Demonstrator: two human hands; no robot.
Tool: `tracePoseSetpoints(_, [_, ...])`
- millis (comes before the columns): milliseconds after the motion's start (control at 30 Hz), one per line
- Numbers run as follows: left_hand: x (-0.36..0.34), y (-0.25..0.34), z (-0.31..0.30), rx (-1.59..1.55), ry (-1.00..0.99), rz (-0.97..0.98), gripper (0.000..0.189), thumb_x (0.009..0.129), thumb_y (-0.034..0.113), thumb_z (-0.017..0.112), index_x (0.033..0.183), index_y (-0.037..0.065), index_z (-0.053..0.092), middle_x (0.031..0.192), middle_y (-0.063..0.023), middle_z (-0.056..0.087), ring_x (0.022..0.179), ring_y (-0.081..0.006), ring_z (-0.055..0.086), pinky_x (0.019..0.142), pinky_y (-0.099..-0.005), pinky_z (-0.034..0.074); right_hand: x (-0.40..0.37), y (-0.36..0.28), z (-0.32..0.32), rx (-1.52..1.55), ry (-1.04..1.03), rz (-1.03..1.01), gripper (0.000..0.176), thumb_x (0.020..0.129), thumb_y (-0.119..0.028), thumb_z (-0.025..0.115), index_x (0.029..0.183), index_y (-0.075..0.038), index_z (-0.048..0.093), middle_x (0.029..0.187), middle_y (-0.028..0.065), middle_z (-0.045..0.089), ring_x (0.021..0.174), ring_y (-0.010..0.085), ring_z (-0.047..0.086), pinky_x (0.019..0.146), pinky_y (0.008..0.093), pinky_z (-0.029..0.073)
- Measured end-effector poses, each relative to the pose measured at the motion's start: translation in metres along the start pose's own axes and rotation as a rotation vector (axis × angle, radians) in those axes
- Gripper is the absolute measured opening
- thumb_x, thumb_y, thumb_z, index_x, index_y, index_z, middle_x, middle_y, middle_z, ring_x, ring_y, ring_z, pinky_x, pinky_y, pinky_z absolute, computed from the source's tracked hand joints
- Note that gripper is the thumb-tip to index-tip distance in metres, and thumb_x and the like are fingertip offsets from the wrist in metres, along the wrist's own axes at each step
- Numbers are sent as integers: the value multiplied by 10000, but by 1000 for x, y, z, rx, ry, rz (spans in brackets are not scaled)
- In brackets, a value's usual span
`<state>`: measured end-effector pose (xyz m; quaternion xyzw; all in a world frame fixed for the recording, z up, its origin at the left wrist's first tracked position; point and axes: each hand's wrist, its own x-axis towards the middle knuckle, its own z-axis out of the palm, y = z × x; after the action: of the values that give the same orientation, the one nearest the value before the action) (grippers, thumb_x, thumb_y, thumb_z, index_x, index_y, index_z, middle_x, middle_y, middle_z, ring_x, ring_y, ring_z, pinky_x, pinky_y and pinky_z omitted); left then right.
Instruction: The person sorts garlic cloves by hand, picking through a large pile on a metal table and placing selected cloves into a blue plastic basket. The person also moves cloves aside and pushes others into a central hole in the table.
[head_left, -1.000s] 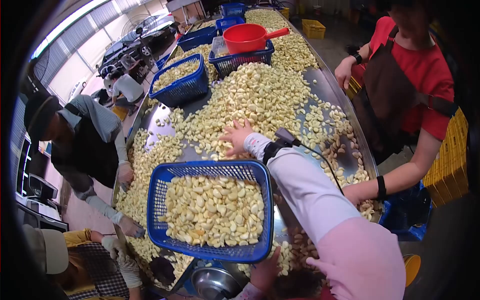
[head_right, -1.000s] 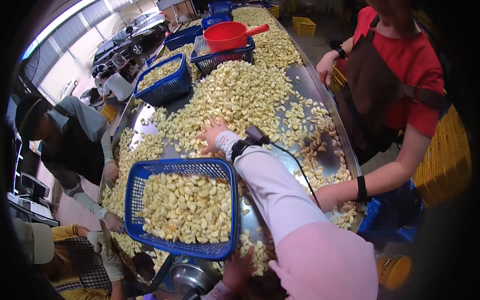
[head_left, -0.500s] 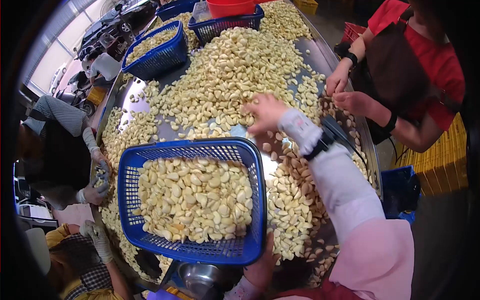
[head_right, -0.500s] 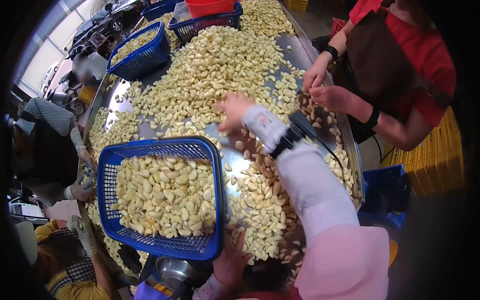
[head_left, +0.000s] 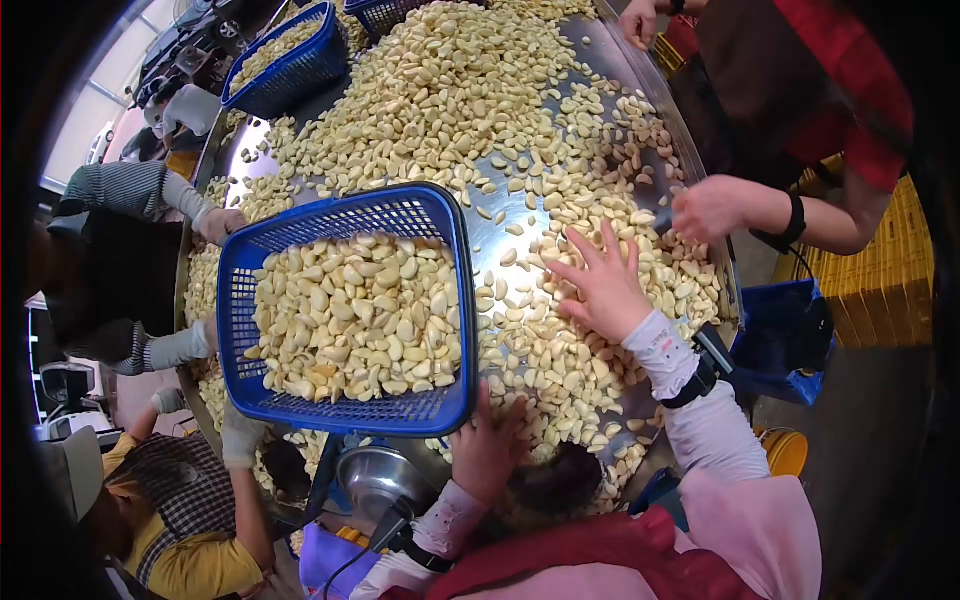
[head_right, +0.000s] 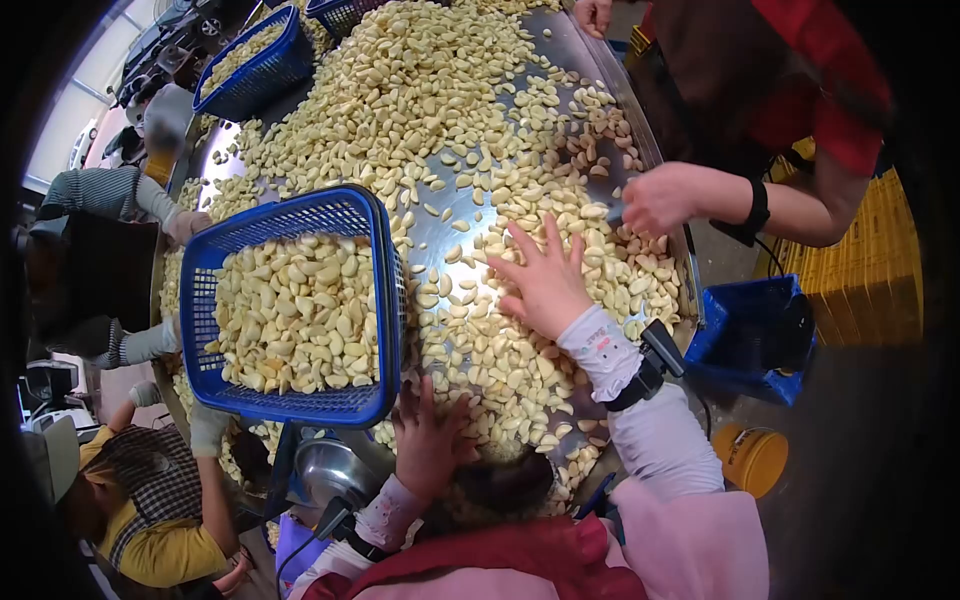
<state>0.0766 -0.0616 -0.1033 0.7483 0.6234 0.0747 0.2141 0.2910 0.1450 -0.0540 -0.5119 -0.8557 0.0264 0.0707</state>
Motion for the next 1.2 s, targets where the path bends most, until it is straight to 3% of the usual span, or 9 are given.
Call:
tracePoseSetpoints(167, [-3, 10, 2, 98, 37, -10, 775, 717, 412, 784, 1424, 309, 482, 1563, -222, 176, 1383, -578, 186, 1002, -713, 289, 21, -66, 35, 317, -178, -193, 124, 771, -198, 708, 807, -80, 718, 834, 79, 692, 965, 291, 653, 801, 378, 524])
tracePoseSetpoints(400, [-10, 10, -8, -59, -14, -55, 770, 698, 371, 793, 1408, 302, 503, 1571, -209, 194, 1336, -550, 285, 1014, -720, 264, 25, -62, 45, 329, -265, 60, 111, 730, -147, 665, 813, -114, 729, 796, 107, 697, 800, 273, 691, 686, 418, 540])
tracePoseSetpoints(500, [-5, 16, -15, -7, -37, -115, 773, 675, 314, 797, 1395, 254, 521, 1555, -201, 242, 1346, -519, 295, 1034, -687, 270, 34, -48, 11, 958, 289, 183, 193, 730, -176, 696, 896, -92, 747, 760, 52, 690, 670, 160, 646, 607, 329, 507])
tracePoseSetpoints(600, [3, 22, -11, -70, 161, -42, 646, 734, 253, 755, 1346, 198, 556, 1497, -188, 347, 1346, -466, 329, 1034, -656, 294, 52, -85, -80, 1579, 390, 157, 215, 832, -70, 706, 1046, -49, 708, 814, -33, 665, 635, 21, 520, 556, 203, 437])
tracePoseSetpoints(733, [46, 22, -16, -171, 287, 26, 400, 830, 107, 657, 1226, 101, 603, 1278, -171, 517, 1169, -374, 522, 947, -494, 437, 45, -95, -91, 1139, 391, -4, 192, 808, -138, 725, 976, -47, 720, 812, 95, 660, 661, 180, 622, 601, 286, 489])
tracePoseSetpoints(867, [75, 5, -14, -369, 323, -64, 227, 870, 16, 594, 1093, 16, 636, 1093, -162, 572, 980, -351, 594, 841, -398, 490, -19, -63, -5, 406, -104, -148, 117, 772, -95, 687, 879, -90, 731, 891, 110, 665, 904, 303, 640, 789, 401, 530])
tracePoseSetpoints(967, [77, 6, -15, -373, 287, -44, 232, 869, -7, 588, 1097, 4, 634, 1055, -159, 566, 948, -339, 594, 818, -389, 489, -41, -41, 39, 578, -84, -169, 141, 770, -100, 701, 907, -84, 728, 940, 107, 669, 918, 306, 636, 809, 400, 527])
tracePoseSetpoints(1100, [72, 21, -14, -400, 188, -120, 327, 890, 115, 607, 1209, 46, 612, 1221, -142, 545, 1106, -333, 573, 904, -418, 478, -58, -1, 19, 1559, 72, 484, 142, 791, -6, 628, 893, -44, 718, 857, 57, 662, 849, 171, 637, 737, 268, 509])
tracePoseSetpoints(1200, [64, 46, -1, 69, 202, 285, 414, 892, 236, 637, 1280, 100, 587, 1389, -149, 465, 1331, -377, 411, 1055, -526, 367, -67, 0, 31, 1232, -46, 451, 127, 787, -9, 637, 871, -39, 728, 842, 67, 654, 795, 164, 634, 711, 257, 507])
